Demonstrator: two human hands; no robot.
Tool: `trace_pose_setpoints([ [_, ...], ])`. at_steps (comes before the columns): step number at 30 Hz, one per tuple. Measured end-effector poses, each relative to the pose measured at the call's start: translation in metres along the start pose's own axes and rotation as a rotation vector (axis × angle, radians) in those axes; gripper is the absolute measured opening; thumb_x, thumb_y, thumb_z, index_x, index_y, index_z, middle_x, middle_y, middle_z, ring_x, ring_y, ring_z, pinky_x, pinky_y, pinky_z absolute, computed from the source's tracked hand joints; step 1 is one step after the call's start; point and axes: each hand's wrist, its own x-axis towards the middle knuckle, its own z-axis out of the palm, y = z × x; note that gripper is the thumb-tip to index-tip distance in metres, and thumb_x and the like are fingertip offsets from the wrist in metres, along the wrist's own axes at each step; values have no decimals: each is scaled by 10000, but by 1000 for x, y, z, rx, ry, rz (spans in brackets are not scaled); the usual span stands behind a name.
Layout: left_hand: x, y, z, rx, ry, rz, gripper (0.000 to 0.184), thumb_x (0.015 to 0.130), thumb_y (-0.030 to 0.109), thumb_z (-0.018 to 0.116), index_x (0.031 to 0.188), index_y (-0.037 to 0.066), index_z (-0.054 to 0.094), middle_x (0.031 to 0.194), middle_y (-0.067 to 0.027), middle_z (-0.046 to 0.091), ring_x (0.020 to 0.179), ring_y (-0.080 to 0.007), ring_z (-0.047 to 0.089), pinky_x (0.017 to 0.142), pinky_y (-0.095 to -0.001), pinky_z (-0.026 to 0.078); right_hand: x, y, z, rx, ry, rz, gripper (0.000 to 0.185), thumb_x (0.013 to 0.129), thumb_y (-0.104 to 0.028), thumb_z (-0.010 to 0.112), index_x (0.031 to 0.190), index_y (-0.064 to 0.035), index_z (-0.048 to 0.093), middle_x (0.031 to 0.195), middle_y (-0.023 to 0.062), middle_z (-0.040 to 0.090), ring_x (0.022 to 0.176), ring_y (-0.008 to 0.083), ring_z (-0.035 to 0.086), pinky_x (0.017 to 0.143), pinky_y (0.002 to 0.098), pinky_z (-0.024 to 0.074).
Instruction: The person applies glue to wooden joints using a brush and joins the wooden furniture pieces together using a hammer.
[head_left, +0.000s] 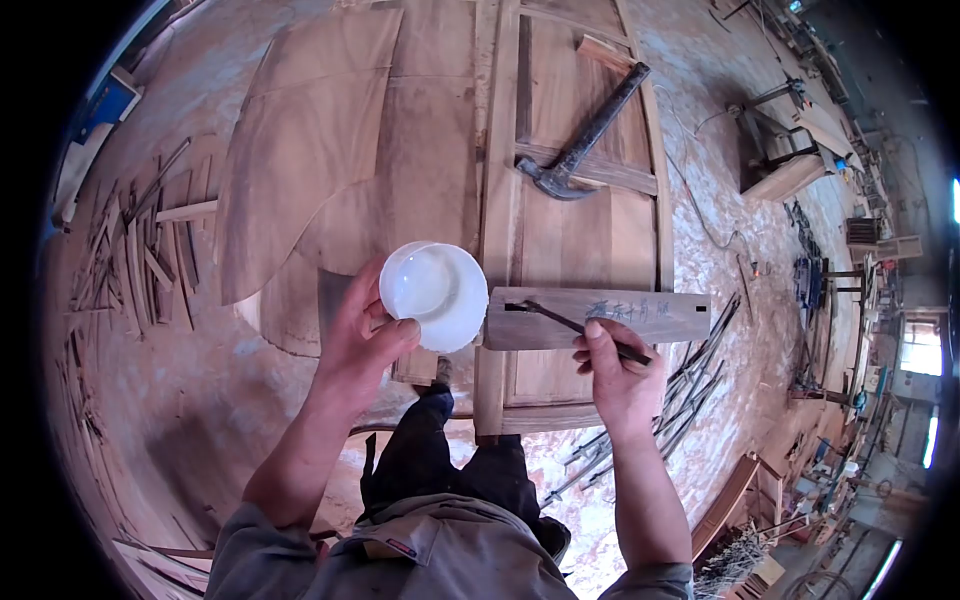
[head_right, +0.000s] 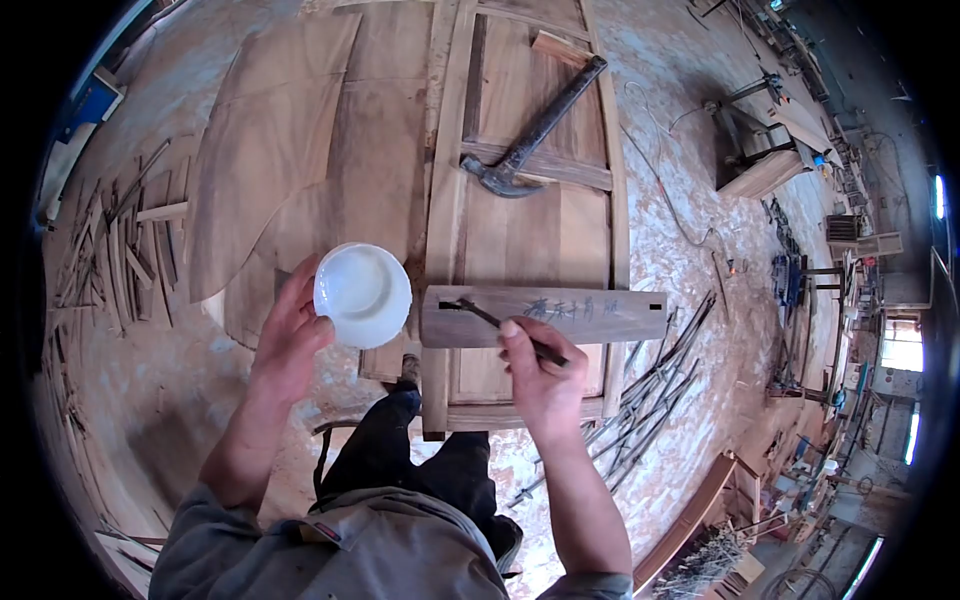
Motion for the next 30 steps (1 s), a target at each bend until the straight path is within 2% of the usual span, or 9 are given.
trace_pose_setpoints([
  [4, -4, 5, -4, 14, -20, 24, 783, 751, 72, 635, 1472, 48, 327, 1319, -92, 486, 1161, -193, 471, 922, -370, 471, 14, -13, 13, 20, -125, 90, 348, 928, -285, 674, 948, 62, 667, 752, 95, 673, 637, 131, 627, 553, 247, 509],
  [7, -6, 1, -9, 11, -24, 28, 774, 748, 70, 627, 1467, 62, 340, 1330, -88, 483, 1183, -198, 466, 938, -371, 458, 38, -25, 3, -416, -145, -54, 382, 920, -337, 677, 893, 44, 676, 691, 65, 658, 587, 117, 610, 508, 244, 489],
  [11, -8, 1, -11, -26, -18, 50, 778, 751, 89, 640, 1468, 63, 340, 1340, -84, 481, 1206, -202, 459, 948, -368, 448, 48, -32, 15, -365, -187, -14, 394, 921, -360, 669, 853, 28, 671, 635, 36, 620, 527, 87, 560, 459, 240, 448],
  [14, -7, -1, -12, -36, -28, 72, 796, 752, 106, 653, 1476, 62, 325, 1342, -84, 481, 1209, -201, 459, 939, -363, 450, 59, -39, 21, -260, -222, 128, 392, 927, -364, 658, 850, 20, 672, 621, 26, 603, 517, 74, 538, 455, 231, 430],
  [17, -6, 1, -12, -47, -51, 77, 816, 752, 117, 665, 1481, 50, 306, 1344, -84, 480, 1208, -197, 460, 924, -354, 454, 70, -35, 11, -462, -203, 7, 399, 933, -375, 644, 850, 15, 674, 613, 23, 596, 516, 70, 535, 450, 227, 418],
  [20, -4, 0, -11, -49, -67, 68, 832, 754, 121, 674, 1486, 36, 287, 1354, -88, 471, 1199, -190, 464, 890, -337, 464, 62, -44, 11, -404, -240, 100, 401, 938, -375, 634, 856, 15, 676, 612, 29, 598, 516, 72, 540, 451, 225, 414],
  [23, -2, -1, -13, -56, -74, 51, 849, 758, 127, 681, 1492, 24, 266, 1365, -93, 462, 1188, -187, 469, 854, -321, 470, 49, -50, 1, -405, -101, 91, 410, 935, -337, 630, 802, 49, 677, 584, 60, 615, 551, 92, 594, 540, 250, 473],
  [25, -1, -4, -15, -52, -74, 50, 867, 761, 135, 686, 1498, 16, 246, 1371, -98, 458, 1179, -187, 474, 831, -312, 473, 37, -34, -14, -214, -53, 49, 372, 972, -314, 583, 876, 38, 656, 671, 64, 627, 564, 110, 587, 474, 243, 462],
  [30, 3, -6, -11, -43, -74, 55, 904, 760, 171, 700, 1502, -6, 213, 1376, -122, 456, 1187, -200, 476, 848, -328, 473, 9, 7, -17, 52, -13, -20, 349, 982, -296, 585, 968, 49, 631, 740, 105, 635, 614, 158, 607, 533, 277, 508],
])
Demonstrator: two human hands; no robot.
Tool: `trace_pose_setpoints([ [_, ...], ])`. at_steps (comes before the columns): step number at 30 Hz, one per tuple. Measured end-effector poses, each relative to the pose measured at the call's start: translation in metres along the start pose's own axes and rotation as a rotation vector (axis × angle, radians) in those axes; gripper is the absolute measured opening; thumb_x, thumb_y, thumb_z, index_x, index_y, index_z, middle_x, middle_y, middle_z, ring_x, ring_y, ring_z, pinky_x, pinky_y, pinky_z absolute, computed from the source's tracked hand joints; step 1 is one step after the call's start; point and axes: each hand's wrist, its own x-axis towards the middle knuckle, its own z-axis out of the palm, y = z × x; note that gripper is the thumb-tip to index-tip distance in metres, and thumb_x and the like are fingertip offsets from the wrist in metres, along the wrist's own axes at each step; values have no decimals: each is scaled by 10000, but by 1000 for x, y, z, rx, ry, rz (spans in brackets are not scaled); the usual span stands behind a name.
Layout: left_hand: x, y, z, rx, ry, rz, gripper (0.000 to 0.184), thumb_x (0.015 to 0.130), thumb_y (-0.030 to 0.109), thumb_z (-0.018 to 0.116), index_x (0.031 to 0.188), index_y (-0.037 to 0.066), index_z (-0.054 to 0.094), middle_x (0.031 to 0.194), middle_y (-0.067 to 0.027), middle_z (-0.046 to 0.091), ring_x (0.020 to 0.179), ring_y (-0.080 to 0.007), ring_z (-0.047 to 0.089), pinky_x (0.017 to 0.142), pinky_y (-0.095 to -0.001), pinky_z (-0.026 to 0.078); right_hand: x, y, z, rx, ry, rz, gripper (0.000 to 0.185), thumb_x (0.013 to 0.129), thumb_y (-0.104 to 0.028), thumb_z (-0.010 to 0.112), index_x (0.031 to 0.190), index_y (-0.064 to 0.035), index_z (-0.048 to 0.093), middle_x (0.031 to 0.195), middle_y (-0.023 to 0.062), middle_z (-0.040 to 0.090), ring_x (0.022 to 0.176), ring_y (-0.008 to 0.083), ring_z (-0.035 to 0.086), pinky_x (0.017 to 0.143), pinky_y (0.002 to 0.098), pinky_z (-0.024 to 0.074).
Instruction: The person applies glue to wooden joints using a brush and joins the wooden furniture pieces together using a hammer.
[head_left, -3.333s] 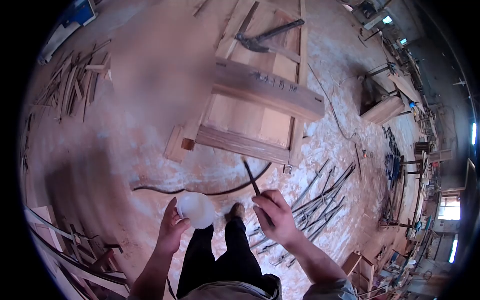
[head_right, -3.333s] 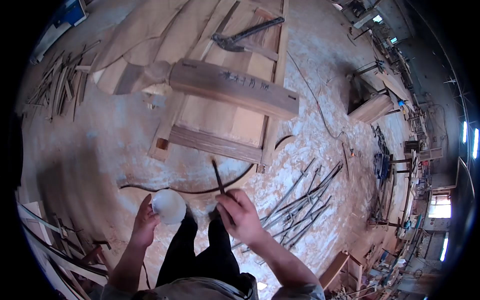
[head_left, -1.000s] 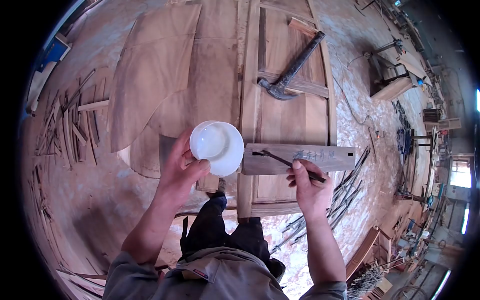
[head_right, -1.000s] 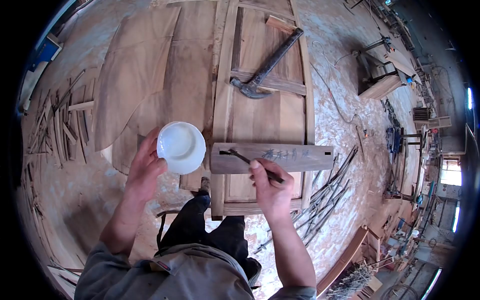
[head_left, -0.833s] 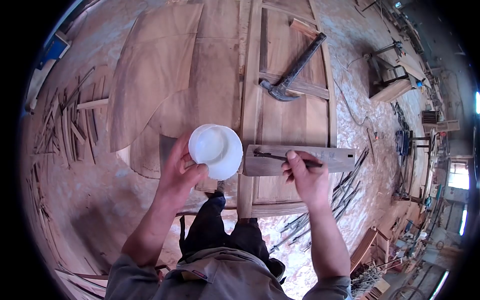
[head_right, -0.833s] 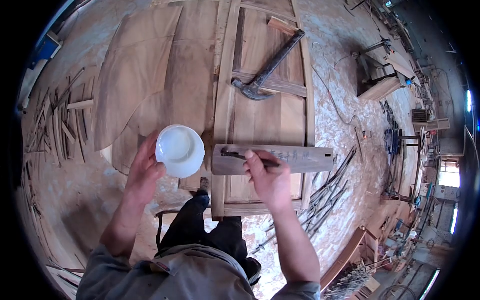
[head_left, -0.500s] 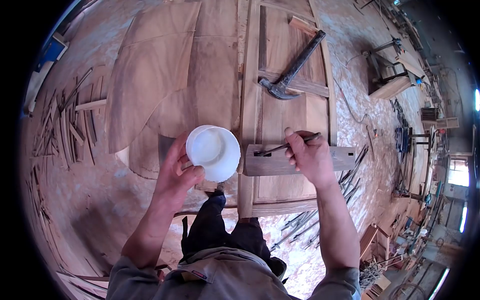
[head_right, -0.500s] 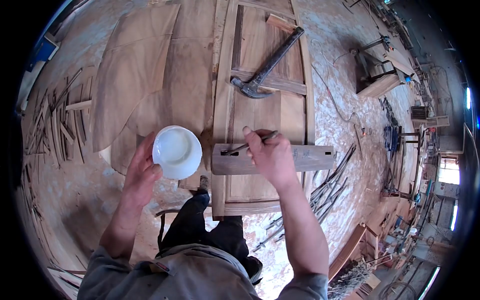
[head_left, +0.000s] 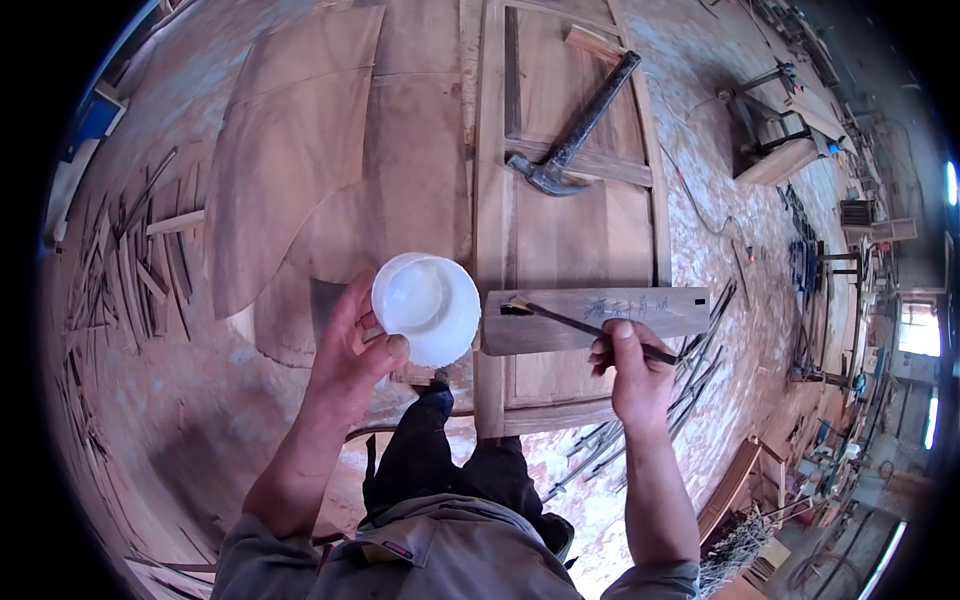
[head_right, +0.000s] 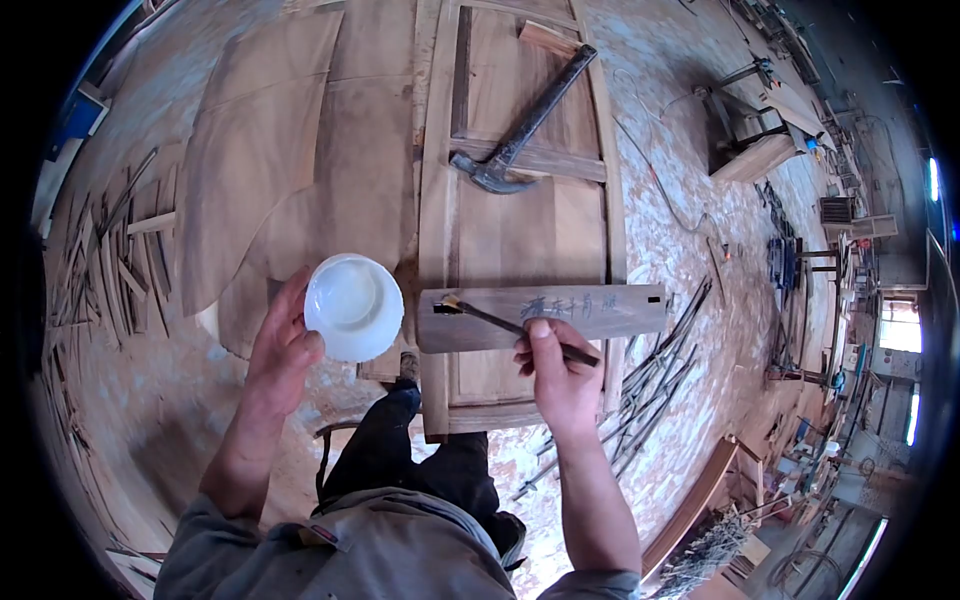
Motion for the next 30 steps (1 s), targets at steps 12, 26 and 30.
trace_pose_setpoints([
  [12, 2, 1, 6, 72, -21, -33, 949, 738, 206, 703, 1495, -49, 192, 1395, -164, 444, 1269, -250, 440, 1046, -419, 383, -24, 27, 11, -23, -38, -41, 325, 989, -256, 567, 949, 58, 643, 778, 101, 644, 661, 145, 610, 567, 260, 503],
  [26, 0, 8, 21, 91, -3, -72, 946, 716, 154, 686, 1493, -64, 192, 1376, -159, 459, 1239, -232, 460, 1040, -403, 396, -21, -1, -6, 17, 34, 17, 233, 956, -180, 624, 916, 47, 658, 783, 61, 649, 650, 92, 585, 591, 222, 465],
  [30, 0, 5, 20, 106, -11, -54, 952, 721, 166, 697, 1490, -73, 190, 1384, -161, 452, 1228, -226, 454, 1063, -404, 366, -25, 15, -1, -50, -54, -24, 296, 984, -245, 578, 904, 29, 656, 751, 64, 636, 651, 104, 601, 562, 220, 483],
])
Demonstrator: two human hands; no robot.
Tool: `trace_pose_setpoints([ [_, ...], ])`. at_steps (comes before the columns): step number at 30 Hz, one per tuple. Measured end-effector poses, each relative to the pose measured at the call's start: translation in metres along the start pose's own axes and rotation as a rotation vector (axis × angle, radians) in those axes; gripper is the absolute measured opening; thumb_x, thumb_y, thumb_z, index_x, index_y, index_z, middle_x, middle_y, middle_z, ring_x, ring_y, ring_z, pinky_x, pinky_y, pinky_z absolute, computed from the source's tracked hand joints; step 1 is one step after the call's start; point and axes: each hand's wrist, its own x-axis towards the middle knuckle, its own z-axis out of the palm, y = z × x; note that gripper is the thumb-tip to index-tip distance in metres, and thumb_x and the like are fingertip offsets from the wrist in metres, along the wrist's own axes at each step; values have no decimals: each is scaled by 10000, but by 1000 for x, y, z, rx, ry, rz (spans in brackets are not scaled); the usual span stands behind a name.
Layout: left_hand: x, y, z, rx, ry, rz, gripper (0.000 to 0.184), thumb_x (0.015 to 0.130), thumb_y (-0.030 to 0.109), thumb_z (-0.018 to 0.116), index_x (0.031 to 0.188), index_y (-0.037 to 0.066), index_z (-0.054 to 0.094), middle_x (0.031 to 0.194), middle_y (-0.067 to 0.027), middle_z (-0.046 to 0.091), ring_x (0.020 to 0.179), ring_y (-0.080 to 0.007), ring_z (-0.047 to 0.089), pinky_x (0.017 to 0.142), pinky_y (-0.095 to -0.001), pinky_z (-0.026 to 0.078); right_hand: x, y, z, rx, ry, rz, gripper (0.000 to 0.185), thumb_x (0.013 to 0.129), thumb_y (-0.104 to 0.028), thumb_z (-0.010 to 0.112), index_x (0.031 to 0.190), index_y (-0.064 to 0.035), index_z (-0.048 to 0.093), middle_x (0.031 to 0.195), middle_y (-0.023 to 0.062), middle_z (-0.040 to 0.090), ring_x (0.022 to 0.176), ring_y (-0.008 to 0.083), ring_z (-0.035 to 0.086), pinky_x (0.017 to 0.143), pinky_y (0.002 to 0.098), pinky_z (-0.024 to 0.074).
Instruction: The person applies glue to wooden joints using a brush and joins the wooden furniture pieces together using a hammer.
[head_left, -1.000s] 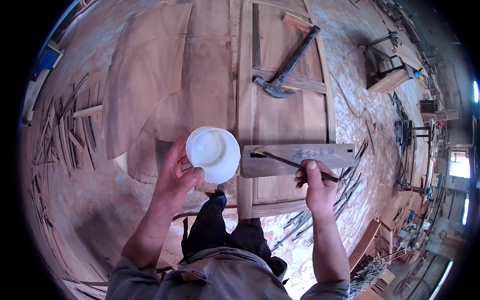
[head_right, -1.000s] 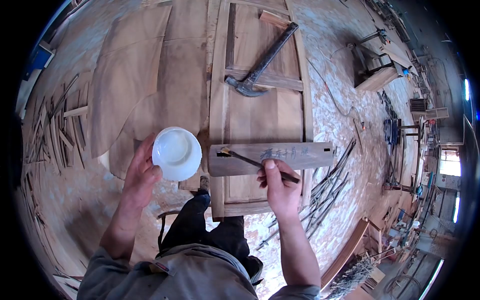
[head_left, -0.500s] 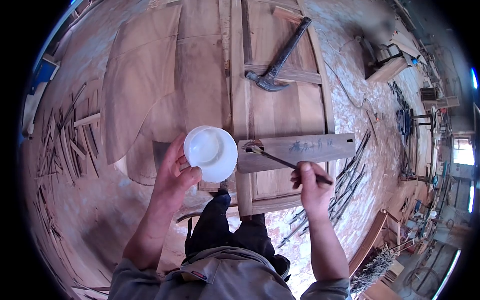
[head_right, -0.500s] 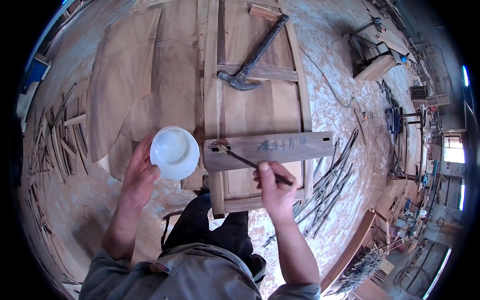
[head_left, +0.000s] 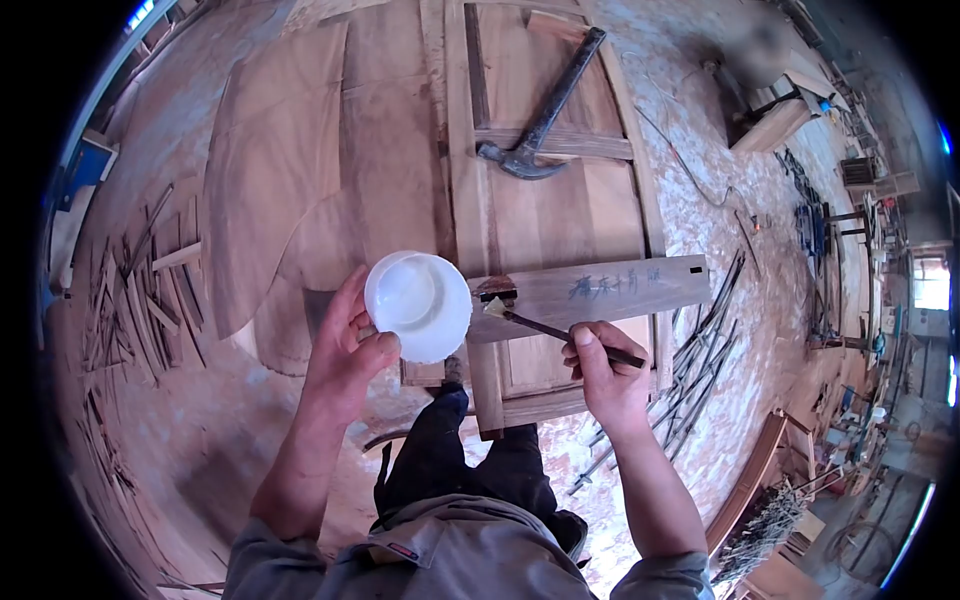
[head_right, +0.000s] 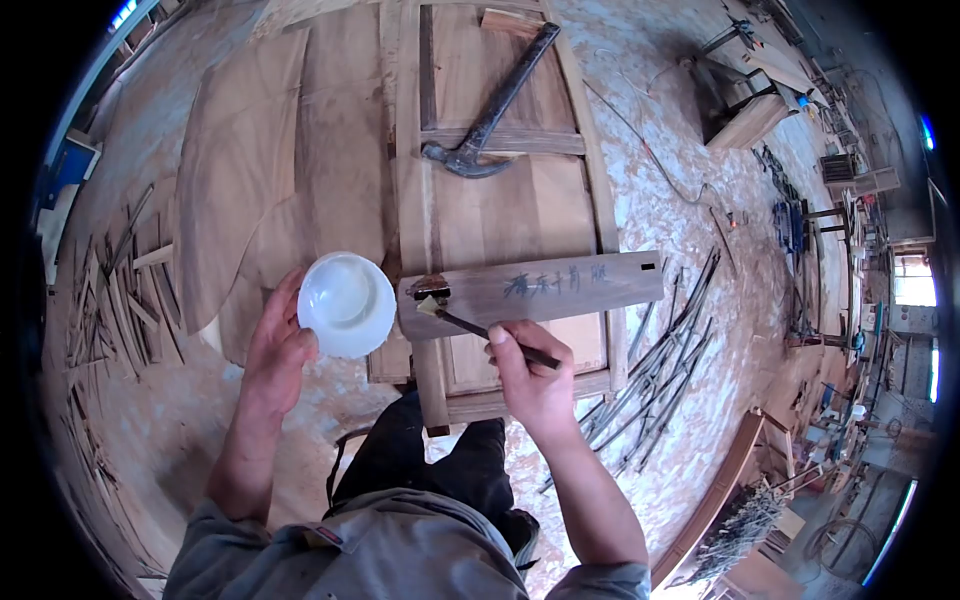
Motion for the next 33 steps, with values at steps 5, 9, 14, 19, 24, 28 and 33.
trace_pose_setpoints([
  [5, 0, -3, 3, -12, -12, 12, 969, 723, 187, 714, 1491, -76, 185, 1384, -165, 452, 1231, -227, 446, 1062, -398, 362, -3, 5, -7, -10, -15, -47, 171, 940, -113, 623, 895, 50, 655, 761, 66, 615, 695, 110, 582, 633, 238, 454],
  [9, 2, -7, 7, 1, 0, -21, 956, 725, 190, 718, 1488, -68, 202, 1366, -154, 467, 1227, -223, 456, 1022, -384, 403, -3, -15, -18, -49, 47, -94, 155, 933, -91, 617, 890, 54, 652, 743, 73, 602, 677, 126, 576, 626, 248, 447],
  [14, 8, 7, 28, 73, -82, -43, 900, 737, 169, 726, 1471, -46, 251, 1327, -130, 494, 1180, -215, 517, 982, -356, 449, -14, -64, -32, 67, -53, -388, 147, 890, -78, 661, 908, 68, 649, 782, 110, 641, 678, 174, 609, 611, 275, 476],
  [19, 18, 3, 67, 46, -174, -25, 870, 759, 119, 722, 1467, -46, 243, 1312, -142, 497, 1223, -230, 512, 1033, -374, 435, 4, -75, -26, -352, -127, -473, 122, 823, -12, 695, 935, 29, 667, 784, 153, 631, 635, 260, 624, 579, 321, 484],
  [24, 25, -2, 113, 90, -258, -39, 928, 760, 141, 750, 1478, -59, 196, 1360, -191, 437, 1280, -253, 468, 1087, -425, 392, 6, -54, -53, -314, -73, -258, 133, 876, -79, 680, 944, 35, 671, 793, 136, 652, 654, 195, 634, 604, 300, 488],
  [28, 32, -15, 144, 132, -302, -17, 950, 758, 131, 759, 1483, -56, 174, 1394, -208, 397, 1292, -271, 455, 1101, -441, 376, 5, -31, -87, -116, 65, 10, 190, 930, -153, 640, 985, 26, 675, 831, 127, 692, 699, 140, 652, 636, 272, 514],
  [33, 46, -30, 188, 135, -350, 26, 931, 791, 134, 756, 1478, -74, 163, 1387, -213, 407, 1277, -273, 468, 1086, -438, 393, 11, -6, -132, 282, 211, 209, 263, 975, -231, 575, 984, 24, 640, 765, 82, 654, 628, 125, 611, 537, 249, 480],
])
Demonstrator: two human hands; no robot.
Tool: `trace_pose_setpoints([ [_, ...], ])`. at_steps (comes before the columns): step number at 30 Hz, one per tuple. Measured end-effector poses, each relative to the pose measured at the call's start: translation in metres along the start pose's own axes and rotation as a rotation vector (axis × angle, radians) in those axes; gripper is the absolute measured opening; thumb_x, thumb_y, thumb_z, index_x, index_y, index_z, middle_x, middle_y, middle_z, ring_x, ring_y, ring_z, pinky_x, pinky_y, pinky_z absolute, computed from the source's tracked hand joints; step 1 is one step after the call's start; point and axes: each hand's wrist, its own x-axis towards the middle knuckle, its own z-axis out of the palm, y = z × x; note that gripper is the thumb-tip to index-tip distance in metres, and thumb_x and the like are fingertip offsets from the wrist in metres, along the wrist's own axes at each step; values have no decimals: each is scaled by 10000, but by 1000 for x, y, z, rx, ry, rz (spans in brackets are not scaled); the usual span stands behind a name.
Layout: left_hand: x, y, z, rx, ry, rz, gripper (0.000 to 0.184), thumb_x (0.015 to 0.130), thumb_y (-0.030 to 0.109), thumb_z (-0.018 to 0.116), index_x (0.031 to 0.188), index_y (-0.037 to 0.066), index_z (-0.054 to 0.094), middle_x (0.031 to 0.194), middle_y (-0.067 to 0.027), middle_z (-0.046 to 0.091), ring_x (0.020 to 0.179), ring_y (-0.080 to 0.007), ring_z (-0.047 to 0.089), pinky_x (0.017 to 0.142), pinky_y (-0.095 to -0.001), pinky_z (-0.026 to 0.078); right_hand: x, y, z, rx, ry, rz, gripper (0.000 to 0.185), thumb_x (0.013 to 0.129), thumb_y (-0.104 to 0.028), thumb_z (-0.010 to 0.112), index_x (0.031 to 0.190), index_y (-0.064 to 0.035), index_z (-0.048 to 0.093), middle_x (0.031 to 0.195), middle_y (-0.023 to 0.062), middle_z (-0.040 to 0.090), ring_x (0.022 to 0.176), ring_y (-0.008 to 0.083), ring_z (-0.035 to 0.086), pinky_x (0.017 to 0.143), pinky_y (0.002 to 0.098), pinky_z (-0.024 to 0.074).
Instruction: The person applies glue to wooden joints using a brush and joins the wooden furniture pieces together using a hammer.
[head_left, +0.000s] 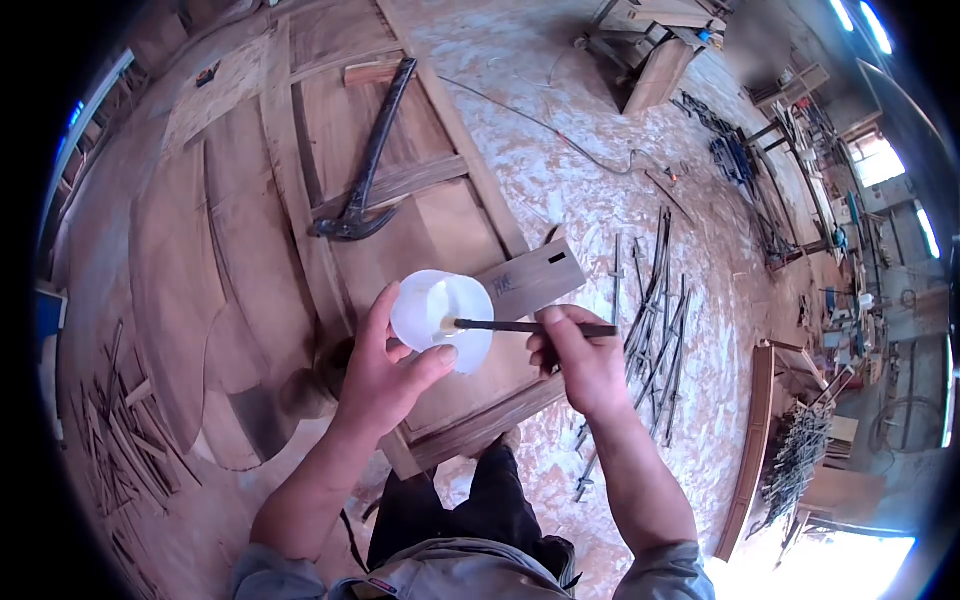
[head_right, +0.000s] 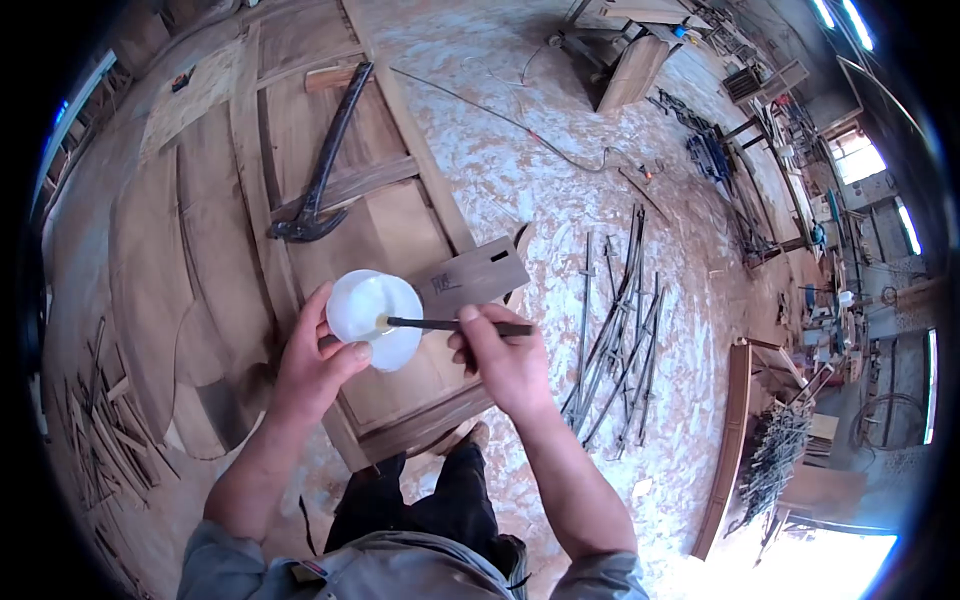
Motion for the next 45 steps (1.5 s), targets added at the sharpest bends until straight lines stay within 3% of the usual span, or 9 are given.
trace_pose_setpoints([
  [6, 38, 2, 41, -26, -15, -35, 890, 830, 161, 723, 1460, -117, 159, 1324, -184, 481, 1194, -213, 514, 994, -348, 458, 21, 8, -63, 440, 120, -43, 257, 990, -234, 523, 1004, 17, 581, 739, 119, 641, 596, 199, 625, 487, 311, 504],
  [12, 61, -1, 68, -95, -15, -80, 889, 849, 219, 706, 1485, -85, 164, 1304, -148, 508, 1146, -182, 524, 939, -320, 456, 43, 10, -109, 489, 212, -106, 270, 988, -260, 528, 1017, 8, 543, 741, 116, 634, 588, 198, 612, 483, 309, 491],
  [20, 45, 0, 67, -129, -29, -132, 879, 820, 143, 719, 1460, -105, 170, 1301, -183, 492, 1170, -205, 533, 927, -342, 520, 78, 22, -120, 208, 271, -64, 285, 967, -260, 576, 978, 24, 599, 743, 103, 642, 585, 175, 622, 476, 289, 488],
  [27, 15, -3, 45, -85, -43, -187, 956, 751, 104, 717, 1485, -90, 135, 1390, -209, 401, 1308, -262, 418, 1070, -434, 407, 96, -13, -103, -302, 340, -123, 344, 953, -293, 604, 919, 46, 654, 723, 84, 660, 577, 117, 614, 468, 256, 475],
  [34, -2, -1, 32, -98, -51, -137, 980, 737, 73, 709, 1495, -76, 107, 1426, -218, 346, 1342, -280, 384, 1098, -465, 372, 121, -57, -79, -721, 126, -53, 444, 951, -370, 570, 891, 55, 682, 660, 70, 642, 553, 113, 607, 481, 264, 483],
  [35, -3, -1, 30, -101, -59, -132, 983, 736, 73, 709, 1497, -72, 104, 1428, -218, 341, 1344, -282, 381, 1099, -467, 372, 126, -62, -75, -861, 161, -115, 512, 948, -417, 523, 791, 44, 680, 727, 197, 677, 668, 306, 683, 703, 402, 535],
  [39, -5, -1, 26, -141, -59, -144, 993, 733, 79, 714, 1501, -63, 100, 1423, -215, 343, 1340, -285, 386, 1097, -467, 377, 139, -70, -58, -1013, 111, -230, 532, 952, -433, 495, 808, 53, 659, 808, 316, 623, 870, 451, 628, 779, 498, 504],
  [42, -7, 2, 25, -173, -62, -164, 1000, 729, 85, 718, 1501, -62, 98, 1421, -215, 344, 1337, -285, 390, 1097, -466, 379, 141, -66, -60, -1052, 121, -231, 523, 948, -433, 508, 818, 51, 662, 779, 305, 624, 840, 453, 628, 778, 492, 507],
  [45, -8, 0, 23, -160, -62, -142, 1007, 727, 95, 722, 1499, -66, 96, 1423, -217, 343, 1337, -286, 391, 1097, -465, 378, 120, -62, -71, -849, 147, -139, 512, 943, -428, 528, 830, 51, 668, 707, 211, 661, 700, 328, 673, 699, 411, 527],
])
